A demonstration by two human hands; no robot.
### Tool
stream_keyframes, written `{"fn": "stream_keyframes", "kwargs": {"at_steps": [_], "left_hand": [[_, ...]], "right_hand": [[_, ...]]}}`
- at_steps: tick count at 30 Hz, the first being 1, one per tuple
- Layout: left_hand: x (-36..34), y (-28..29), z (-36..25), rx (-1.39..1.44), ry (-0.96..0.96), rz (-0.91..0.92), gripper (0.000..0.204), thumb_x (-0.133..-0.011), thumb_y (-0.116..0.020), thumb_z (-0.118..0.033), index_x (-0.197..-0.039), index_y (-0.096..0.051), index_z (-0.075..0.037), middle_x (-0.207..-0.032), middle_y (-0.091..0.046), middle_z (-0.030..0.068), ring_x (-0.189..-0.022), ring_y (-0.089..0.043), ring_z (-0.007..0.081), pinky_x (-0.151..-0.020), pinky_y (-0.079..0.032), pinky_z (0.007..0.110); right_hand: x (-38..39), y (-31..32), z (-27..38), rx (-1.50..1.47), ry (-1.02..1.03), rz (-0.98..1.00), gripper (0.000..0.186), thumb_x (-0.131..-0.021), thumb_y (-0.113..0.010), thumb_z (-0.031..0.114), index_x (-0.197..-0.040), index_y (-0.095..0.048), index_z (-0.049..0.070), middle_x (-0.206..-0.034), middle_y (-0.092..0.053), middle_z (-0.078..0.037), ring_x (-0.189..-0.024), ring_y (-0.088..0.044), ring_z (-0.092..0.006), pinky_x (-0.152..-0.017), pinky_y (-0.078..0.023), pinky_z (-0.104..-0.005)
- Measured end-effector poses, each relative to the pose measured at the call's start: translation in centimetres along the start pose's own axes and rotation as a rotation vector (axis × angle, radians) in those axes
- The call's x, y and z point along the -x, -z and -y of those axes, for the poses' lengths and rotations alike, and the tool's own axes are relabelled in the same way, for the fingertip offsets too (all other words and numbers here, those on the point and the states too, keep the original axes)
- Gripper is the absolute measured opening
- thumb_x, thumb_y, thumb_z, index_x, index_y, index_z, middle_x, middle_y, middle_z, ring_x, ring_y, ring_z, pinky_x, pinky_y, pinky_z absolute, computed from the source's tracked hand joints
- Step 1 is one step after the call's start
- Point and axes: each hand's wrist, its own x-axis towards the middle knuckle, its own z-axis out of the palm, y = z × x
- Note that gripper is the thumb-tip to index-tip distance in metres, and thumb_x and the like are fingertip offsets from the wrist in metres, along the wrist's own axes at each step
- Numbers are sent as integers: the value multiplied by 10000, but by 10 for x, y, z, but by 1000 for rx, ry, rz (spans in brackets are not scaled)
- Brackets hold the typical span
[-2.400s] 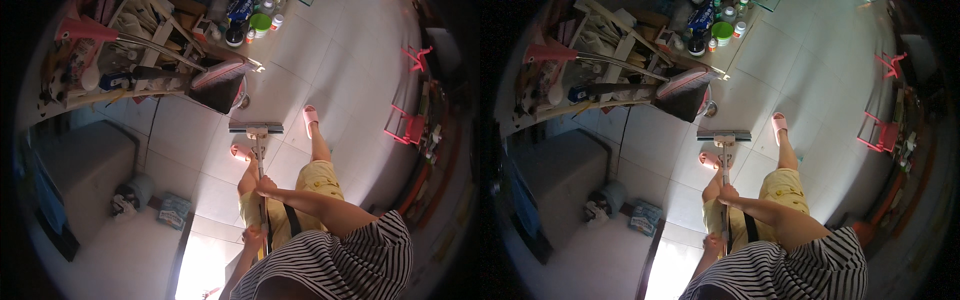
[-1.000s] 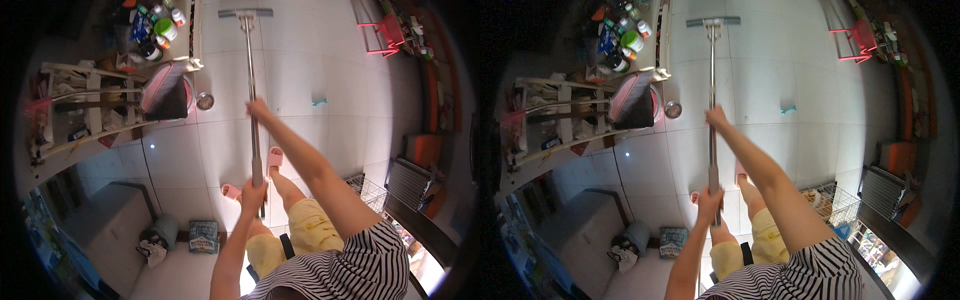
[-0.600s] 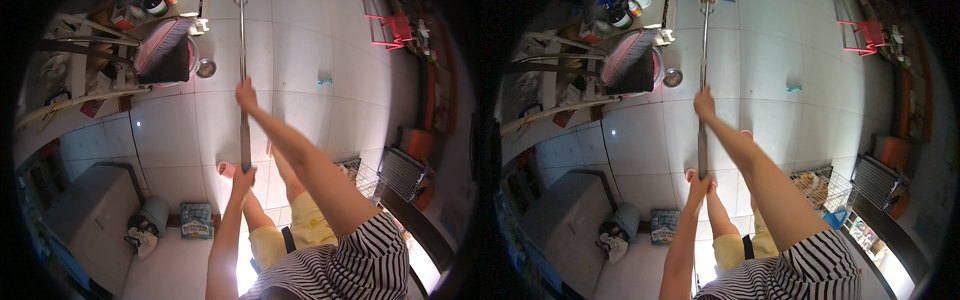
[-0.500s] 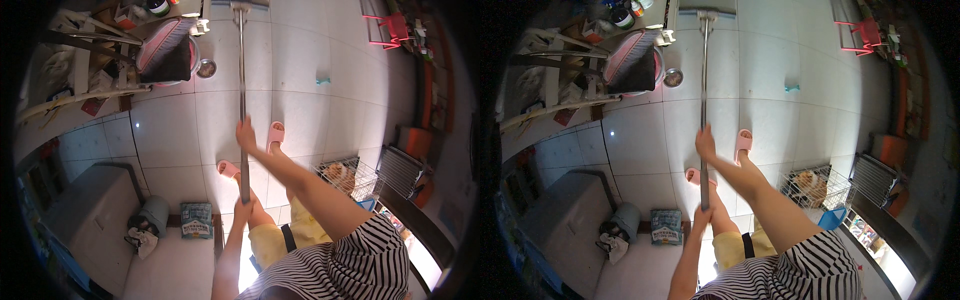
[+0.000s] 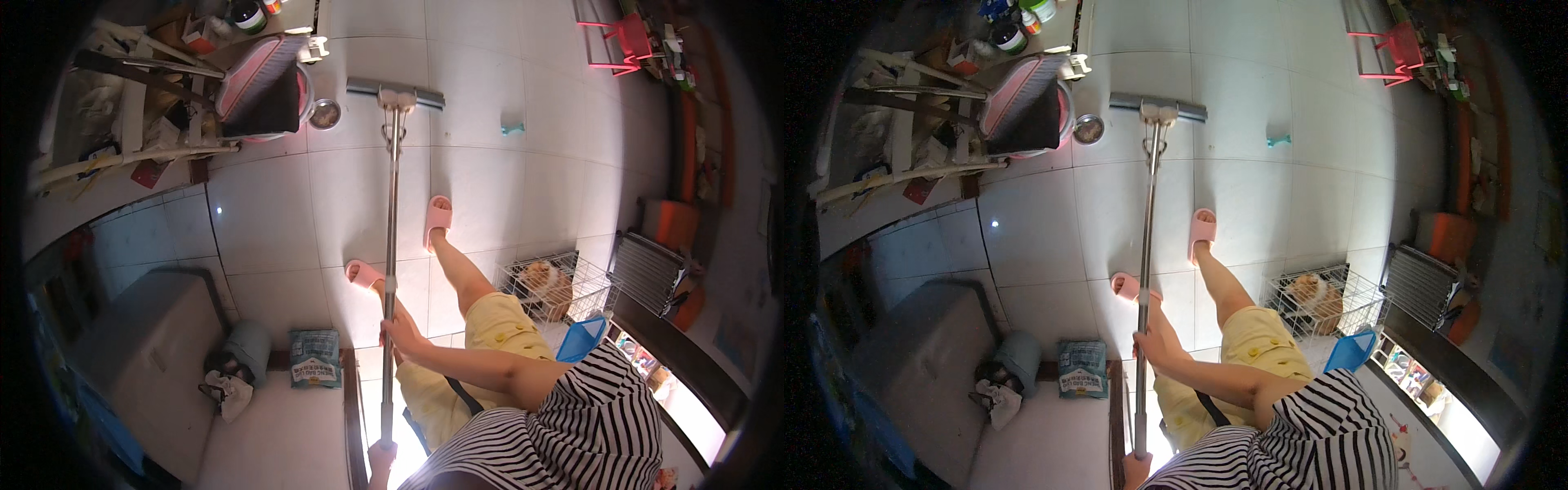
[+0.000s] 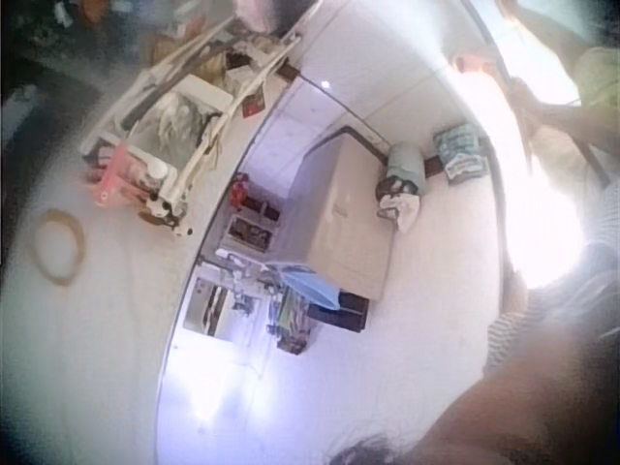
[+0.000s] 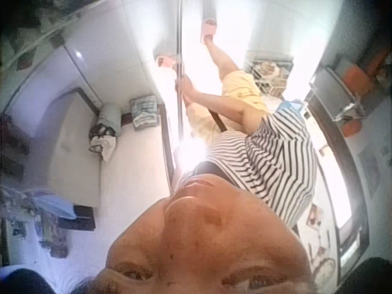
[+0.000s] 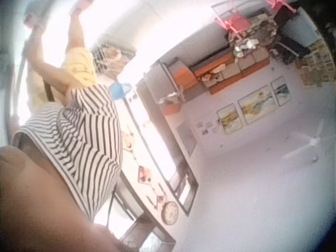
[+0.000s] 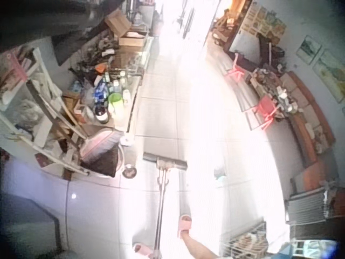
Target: The person mops a tiled floor using a flat mop, moving around furniture and a gas cylinder. They pause to pick up a small piece of debris from the floor with their hand and then resume mopping.
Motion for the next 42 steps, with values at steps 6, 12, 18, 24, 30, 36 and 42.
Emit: {"fn": "stream_keyframes", "kwargs": {"at_steps": [6,12,18,24,30,36,42], "left_hand": [[-83,-46,-168,35,-432,-180,280,-687,-659,-230,-721,-571,33,-591,-568,155,-570,-583,228,-564,-448,362],[-95,-71,-382,80,-517,-7,261,-701,-578,-225,-824,-578,5,-733,-600,190,-731,-597,342,-659,-453,374],[-95,-55,-302,41,-450,-36,325,-719,-592,-265,-826,-570,41,-700,-581,232,-717,-596,349,-630,-450,395],[-12,1,-52,-89,-48,-100,276,-637,-677,-224,-753,-617,19,-639,-606,168,-626,-617,301,-565,-463,383],[7,69,2,-271,-76,-212,237,-668,-694,-191,-754,-614,16,-618,-585,105,-577,-568,204,-554,-447,350],[-56,-12,-227,-264,-418,-253,281,-659,-625,-237,-673,-570,39,-595,-549,223,-594,-570,386,-542,-429,416],[-84,-131,-491,-276,-577,-40,338,-697,-567,-273,-799,-577,48,-723,-585,234,-763,-585,368,-683,-435,412]], "right_hand": [[-131,78,126,144,318,-274,228,-802,-542,215,-788,-455,5,-516,-493,-86,-441,-515,-184,-402,-420,-307],[-214,163,331,418,439,-484,323,-792,-506,228,-892,-438,-72,-671,-565,-156,-537,-579,-227,-423,-471,-345],[-188,124,239,594,364,-647,393,-785,-479,244,-1004,-385,-68,-860,-571,-301,-735,-596,-411,-670,-485,-469],[-58,47,-56,671,126,-453,462,-804,-489,249,-1080,-303,-72,-790,-560,-295,-672,-574,-410,-625,-460,-487],[5,11,6,-89,-114,64,338,-823,-496,159,-1015,-323,-58,-643,-515,-147,-535,-561,-251,-504,-467,-372],[-95,105,170,12,161,-410,116,-769,-521,101,-740,-460,6,-506,-511,-96,-440,-535,-202,-401,-435,-331],[-226,303,371,-9,413,-595,195,-778,-569,141,-672,-494,-5,-587,-539,-107,-454,-539,-186,-377,-450,-331]]}}
